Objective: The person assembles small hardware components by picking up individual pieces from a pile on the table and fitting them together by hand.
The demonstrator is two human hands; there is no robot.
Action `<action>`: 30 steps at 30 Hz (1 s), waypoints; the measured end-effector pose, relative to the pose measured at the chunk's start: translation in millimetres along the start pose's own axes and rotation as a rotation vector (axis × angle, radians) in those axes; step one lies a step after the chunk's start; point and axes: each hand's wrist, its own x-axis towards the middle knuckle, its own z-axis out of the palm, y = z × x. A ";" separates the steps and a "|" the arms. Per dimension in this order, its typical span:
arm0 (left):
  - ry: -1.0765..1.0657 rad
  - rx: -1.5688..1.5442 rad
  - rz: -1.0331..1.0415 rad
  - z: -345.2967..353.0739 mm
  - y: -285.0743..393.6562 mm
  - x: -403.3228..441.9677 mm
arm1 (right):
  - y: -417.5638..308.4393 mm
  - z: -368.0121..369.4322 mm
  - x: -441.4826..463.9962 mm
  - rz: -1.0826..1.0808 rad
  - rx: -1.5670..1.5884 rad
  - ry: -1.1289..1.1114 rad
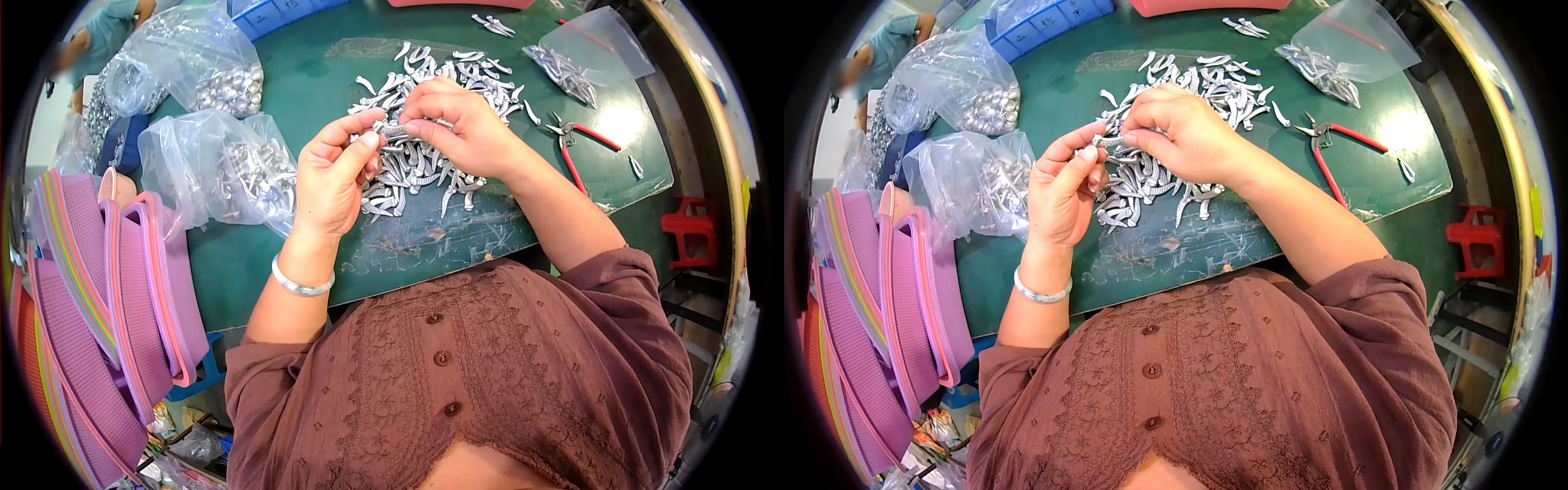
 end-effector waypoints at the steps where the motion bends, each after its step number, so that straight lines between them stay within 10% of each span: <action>1: -0.003 -0.001 0.005 0.2 0.0 0.0 | 0.0 -0.1 0.0 -0.002 0.004 -0.002; 30: 0.012 -0.152 -0.088 -5.0 -4.3 4.1 | 0.5 0.8 -0.7 0.015 0.123 -0.023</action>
